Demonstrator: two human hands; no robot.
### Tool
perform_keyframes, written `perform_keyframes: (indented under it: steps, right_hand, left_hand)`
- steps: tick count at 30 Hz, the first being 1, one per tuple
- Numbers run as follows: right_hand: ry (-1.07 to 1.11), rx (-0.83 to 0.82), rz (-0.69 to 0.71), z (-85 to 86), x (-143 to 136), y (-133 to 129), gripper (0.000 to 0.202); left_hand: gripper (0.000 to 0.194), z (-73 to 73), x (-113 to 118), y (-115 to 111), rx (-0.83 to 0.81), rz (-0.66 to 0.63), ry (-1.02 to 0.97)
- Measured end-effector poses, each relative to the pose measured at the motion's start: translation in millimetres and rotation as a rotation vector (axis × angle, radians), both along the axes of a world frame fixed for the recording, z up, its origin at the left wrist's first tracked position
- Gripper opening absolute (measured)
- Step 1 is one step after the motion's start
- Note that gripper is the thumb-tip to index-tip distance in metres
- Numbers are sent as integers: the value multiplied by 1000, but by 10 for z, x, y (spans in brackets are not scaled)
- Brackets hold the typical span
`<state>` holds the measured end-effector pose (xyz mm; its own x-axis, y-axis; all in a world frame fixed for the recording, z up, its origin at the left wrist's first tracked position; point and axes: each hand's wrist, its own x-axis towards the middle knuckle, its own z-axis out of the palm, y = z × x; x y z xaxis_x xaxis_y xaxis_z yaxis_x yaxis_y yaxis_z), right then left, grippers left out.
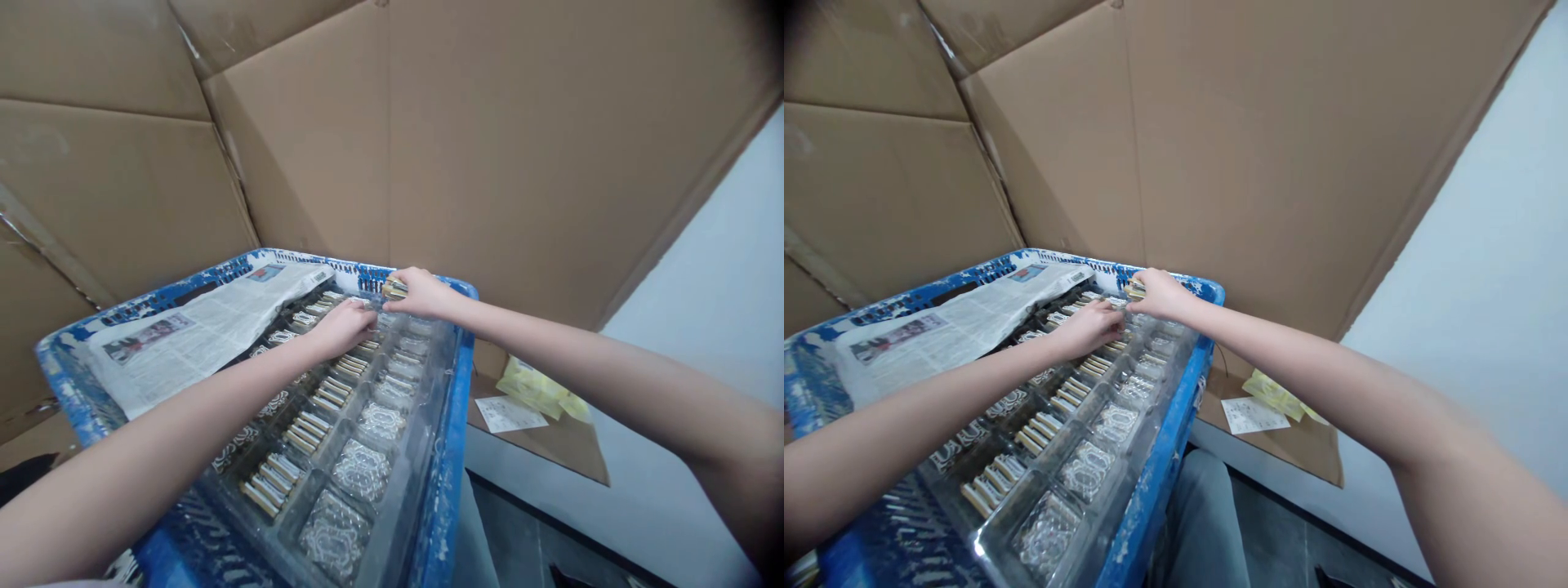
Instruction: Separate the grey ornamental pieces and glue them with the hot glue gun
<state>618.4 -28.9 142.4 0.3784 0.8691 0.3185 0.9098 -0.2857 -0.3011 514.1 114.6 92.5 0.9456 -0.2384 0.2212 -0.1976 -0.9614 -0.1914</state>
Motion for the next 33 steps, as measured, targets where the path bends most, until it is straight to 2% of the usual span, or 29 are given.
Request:
perform_keyframes:
  steps: [5, 12, 17, 23, 27, 30, 33]
  right_hand:
    - [0, 9, -8, 29, -10, -12, 24]
    - [39, 3, -7, 33, -2, -14, 24]
    - [209, -121, -40, 53, 16, -25, 13]
    - [403, -47, -15, 31, 75, -24, 6]
    - [409, -74, -83, 24, 117, -3, 7]
    - [423, -82, -98, 20, 128, 17, 9]
    - [436, -80, -78, 22, 101, 40, 9]
  left_hand:
    - [16, 16, 16, 101, -67, -52, 76]
    - [22, 76, 17, 127, -108, -90, 120]
    - [32, 103, 5, 161, -152, -137, 174]
    - [44, 93, 9, 152, -108, -150, 212]
    - [48, 106, 3, 111, -145, -134, 246]
    - [39, 146, -8, 66, -171, -98, 178]
    - [26, 205, -4, 23, -394, 47, -11]
